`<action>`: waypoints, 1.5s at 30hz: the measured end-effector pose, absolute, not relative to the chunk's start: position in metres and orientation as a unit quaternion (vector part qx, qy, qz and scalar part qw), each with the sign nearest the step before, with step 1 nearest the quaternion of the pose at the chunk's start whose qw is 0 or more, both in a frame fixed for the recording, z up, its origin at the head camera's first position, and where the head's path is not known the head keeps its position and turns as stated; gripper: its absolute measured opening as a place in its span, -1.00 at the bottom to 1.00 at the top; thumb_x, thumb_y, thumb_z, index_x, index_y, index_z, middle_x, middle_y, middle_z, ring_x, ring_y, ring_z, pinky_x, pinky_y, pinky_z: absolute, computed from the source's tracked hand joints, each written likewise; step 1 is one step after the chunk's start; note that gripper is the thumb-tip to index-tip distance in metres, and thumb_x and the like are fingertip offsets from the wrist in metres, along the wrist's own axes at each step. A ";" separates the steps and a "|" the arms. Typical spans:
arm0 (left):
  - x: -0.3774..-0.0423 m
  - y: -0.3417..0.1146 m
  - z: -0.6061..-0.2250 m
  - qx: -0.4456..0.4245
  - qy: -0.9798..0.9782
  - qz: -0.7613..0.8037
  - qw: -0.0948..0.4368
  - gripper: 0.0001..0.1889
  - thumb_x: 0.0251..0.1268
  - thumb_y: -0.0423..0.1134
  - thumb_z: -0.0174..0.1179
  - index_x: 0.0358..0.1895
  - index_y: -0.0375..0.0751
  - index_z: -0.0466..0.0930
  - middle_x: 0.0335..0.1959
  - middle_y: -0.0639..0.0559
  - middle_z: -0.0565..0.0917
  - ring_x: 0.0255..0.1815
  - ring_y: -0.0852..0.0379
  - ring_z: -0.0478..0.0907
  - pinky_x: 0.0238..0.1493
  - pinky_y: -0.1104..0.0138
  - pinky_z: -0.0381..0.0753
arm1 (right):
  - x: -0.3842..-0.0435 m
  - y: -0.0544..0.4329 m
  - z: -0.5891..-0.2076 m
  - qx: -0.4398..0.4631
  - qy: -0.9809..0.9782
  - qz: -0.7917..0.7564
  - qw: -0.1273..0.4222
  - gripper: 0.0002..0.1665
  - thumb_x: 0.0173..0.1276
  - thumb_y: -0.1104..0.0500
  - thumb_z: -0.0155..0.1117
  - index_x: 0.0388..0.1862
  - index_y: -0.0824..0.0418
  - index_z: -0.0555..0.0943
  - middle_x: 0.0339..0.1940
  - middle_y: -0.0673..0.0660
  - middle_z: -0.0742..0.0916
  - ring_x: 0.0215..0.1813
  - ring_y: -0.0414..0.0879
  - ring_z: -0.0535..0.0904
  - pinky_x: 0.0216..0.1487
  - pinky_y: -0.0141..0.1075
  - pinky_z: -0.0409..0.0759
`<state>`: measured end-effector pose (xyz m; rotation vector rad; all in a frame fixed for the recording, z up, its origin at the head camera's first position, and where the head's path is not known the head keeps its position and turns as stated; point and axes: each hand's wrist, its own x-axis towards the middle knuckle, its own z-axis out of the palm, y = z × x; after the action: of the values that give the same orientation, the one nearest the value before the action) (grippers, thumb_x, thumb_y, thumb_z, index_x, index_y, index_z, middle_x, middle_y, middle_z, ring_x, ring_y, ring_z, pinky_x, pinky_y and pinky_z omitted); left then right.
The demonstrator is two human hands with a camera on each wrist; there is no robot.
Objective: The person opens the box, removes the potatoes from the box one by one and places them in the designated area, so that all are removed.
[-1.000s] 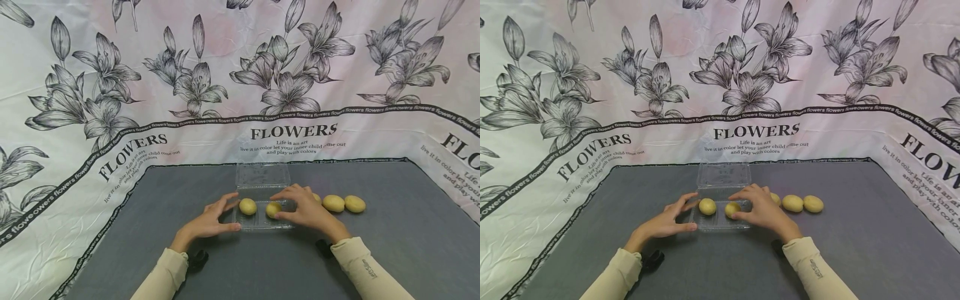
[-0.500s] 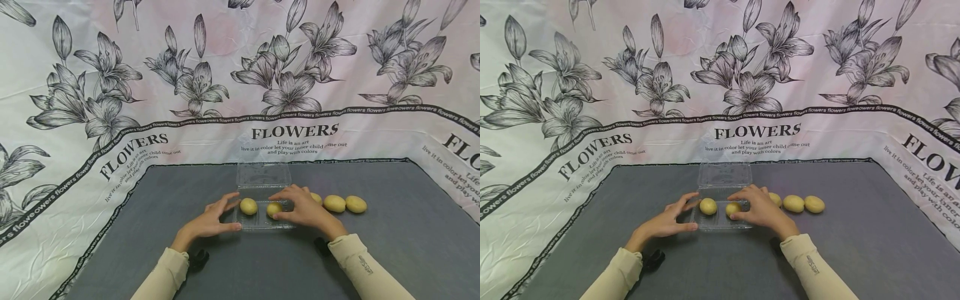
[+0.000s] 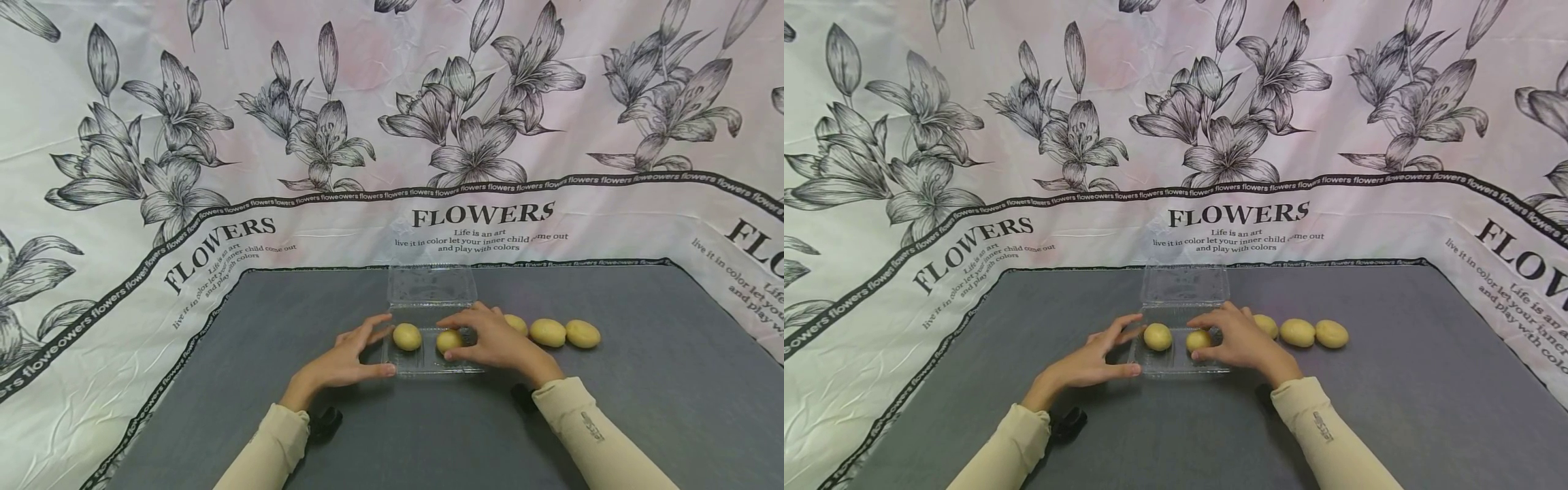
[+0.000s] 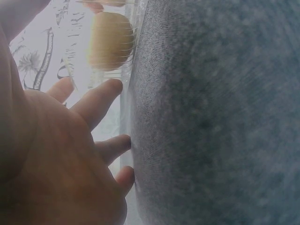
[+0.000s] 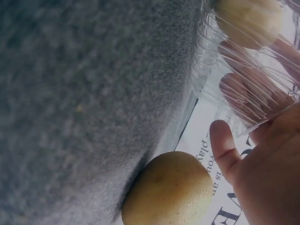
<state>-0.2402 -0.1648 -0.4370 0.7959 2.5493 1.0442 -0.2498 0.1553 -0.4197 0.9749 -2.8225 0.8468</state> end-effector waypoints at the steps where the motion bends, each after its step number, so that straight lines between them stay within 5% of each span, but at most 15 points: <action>1: -0.240 -0.165 -0.437 0.275 0.881 0.361 0.137 -0.01 0.30 0.26 0.30 0.65 0.23 -0.12 0.60 0.19 0.27 0.71 -0.11 -0.10 0.51 -0.24 -0.16 | -0.250 0.155 -0.419 0.314 -0.910 0.272 0.015 -0.35 0.18 -0.10 0.58 0.25 0.03 0.68 0.14 -0.03 0.77 0.01 -0.01 0.49 -0.07 -0.17 0.17; 20: -0.241 -0.164 -0.436 0.275 0.883 0.357 0.129 -0.03 0.30 0.21 0.33 0.64 0.25 -0.09 0.58 0.20 0.31 0.70 -0.08 -0.05 0.51 -0.22 -0.13 | -0.252 0.153 -0.421 0.293 -0.914 0.281 -0.010 -0.38 0.20 -0.12 0.57 0.23 -0.02 0.69 -0.14 -0.15 0.72 -0.24 -0.13 0.30 -0.12 -0.18 0.18; 31: -0.240 -0.164 -0.435 0.273 0.884 0.357 0.130 -0.02 0.30 0.21 0.33 0.64 0.24 -0.10 0.58 0.19 0.31 0.70 -0.09 -0.05 0.51 -0.24 -0.14 | -0.252 0.152 -0.421 0.303 -0.908 0.287 -0.020 -0.46 0.23 -0.11 0.54 0.18 -0.04 0.73 0.10 -0.08 0.79 -0.15 -0.09 0.38 0.06 0.07 0.29; 45: -0.239 -0.164 -0.437 0.272 0.884 0.356 0.132 -0.03 0.31 0.23 0.31 0.64 0.26 -0.11 0.59 0.21 0.29 0.71 -0.10 -0.07 0.52 -0.26 -0.14 | -0.251 0.152 -0.421 0.306 -0.904 0.297 -0.025 -0.49 0.23 -0.06 0.55 0.17 -0.03 0.74 0.08 -0.06 0.78 -0.22 -0.09 0.30 -0.11 -0.17 0.16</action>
<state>-0.2395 -0.1636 -0.4367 0.7904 2.5666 1.0321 -0.2509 0.1519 -0.4209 0.9759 -2.8871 0.9475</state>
